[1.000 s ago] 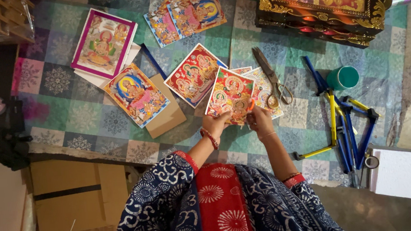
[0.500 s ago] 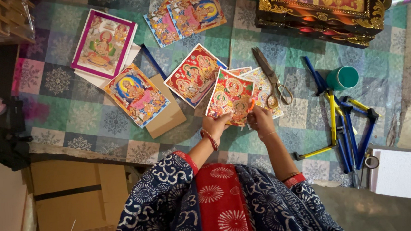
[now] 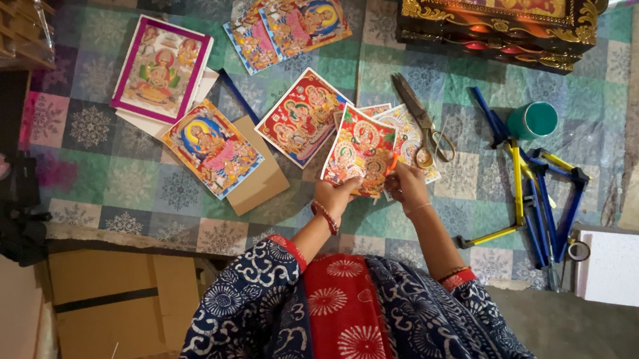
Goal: The person sits at a table covered with printed religious picture cards and uses small orange-handled scissors to trim the white paper borders off the cards one at a time, setting each trimmed card onto a stack with the finished prints.
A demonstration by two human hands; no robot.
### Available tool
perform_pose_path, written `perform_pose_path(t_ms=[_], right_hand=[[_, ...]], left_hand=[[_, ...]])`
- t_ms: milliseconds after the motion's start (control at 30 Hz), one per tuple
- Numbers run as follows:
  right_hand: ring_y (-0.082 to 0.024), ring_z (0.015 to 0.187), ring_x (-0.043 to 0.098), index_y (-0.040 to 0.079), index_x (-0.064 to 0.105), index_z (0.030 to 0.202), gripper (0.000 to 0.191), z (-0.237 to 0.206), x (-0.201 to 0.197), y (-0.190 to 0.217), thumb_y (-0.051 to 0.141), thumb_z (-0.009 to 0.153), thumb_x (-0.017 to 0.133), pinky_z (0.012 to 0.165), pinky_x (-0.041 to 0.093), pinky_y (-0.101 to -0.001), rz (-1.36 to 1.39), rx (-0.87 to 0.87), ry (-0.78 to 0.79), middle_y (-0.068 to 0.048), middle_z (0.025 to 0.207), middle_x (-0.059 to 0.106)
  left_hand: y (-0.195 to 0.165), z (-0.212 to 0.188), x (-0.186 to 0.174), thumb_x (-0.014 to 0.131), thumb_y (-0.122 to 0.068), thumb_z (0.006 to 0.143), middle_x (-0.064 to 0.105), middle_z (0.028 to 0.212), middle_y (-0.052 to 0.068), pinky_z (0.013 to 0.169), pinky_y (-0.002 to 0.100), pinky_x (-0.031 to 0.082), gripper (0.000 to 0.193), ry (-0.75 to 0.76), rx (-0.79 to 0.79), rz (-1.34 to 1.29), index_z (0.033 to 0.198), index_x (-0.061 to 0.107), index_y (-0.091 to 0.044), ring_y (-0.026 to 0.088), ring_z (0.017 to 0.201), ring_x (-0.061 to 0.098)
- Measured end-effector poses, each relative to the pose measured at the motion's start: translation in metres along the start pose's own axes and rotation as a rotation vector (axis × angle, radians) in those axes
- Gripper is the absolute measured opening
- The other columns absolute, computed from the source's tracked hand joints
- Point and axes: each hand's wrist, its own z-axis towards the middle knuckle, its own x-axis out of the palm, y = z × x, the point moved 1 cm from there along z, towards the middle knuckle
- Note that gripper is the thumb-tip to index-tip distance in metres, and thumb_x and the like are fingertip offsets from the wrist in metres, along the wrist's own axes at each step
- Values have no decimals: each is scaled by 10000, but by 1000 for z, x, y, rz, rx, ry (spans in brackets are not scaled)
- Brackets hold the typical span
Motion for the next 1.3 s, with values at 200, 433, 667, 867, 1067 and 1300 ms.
perform_pose_path(t_ms=[200,433,667,867,1067,1300], right_hand=[[-43,452,419,99,591,763,437,2,-1,-2,482,943,699,376,203,-217,5,1,-11,23,607,512],[-53,440,437,73,628,762,427,1,0,2,466,914,697,367,207,-225,7,-37,-21,-1,602,552],[-51,444,417,85,583,756,469,2,-1,1,494,947,709,376,205,-220,-25,3,-60,18,595,503],[-46,444,401,118,595,787,395,6,-2,2,467,938,705,370,198,-227,8,-4,-14,45,580,459],[-37,445,380,129,617,808,364,2,2,5,464,916,709,372,192,-225,37,-28,3,56,577,443],[-28,474,422,91,625,835,405,3,-2,4,471,943,713,389,221,-216,30,-8,-28,50,602,488]], left_hand=[[-7,-5,1,846,-97,784,781,1002,95,602,302,614,382,-8,26,54,1131,712,-9,169,807,761],[-3,-4,3,841,-45,770,769,1052,85,640,314,641,428,9,12,-9,1167,684,-25,163,859,764],[1,-2,1,854,-36,777,786,1057,98,672,309,650,403,16,50,4,1155,723,5,166,877,771],[2,-2,0,841,-54,766,773,1061,78,658,321,646,425,22,12,8,1169,705,-26,170,875,761],[2,-1,-2,857,-56,758,770,1072,76,667,322,653,438,21,49,-3,1165,701,-22,161,890,757],[0,-3,-2,852,-57,751,772,1064,66,651,305,637,443,17,57,46,1167,702,-29,142,877,753]])
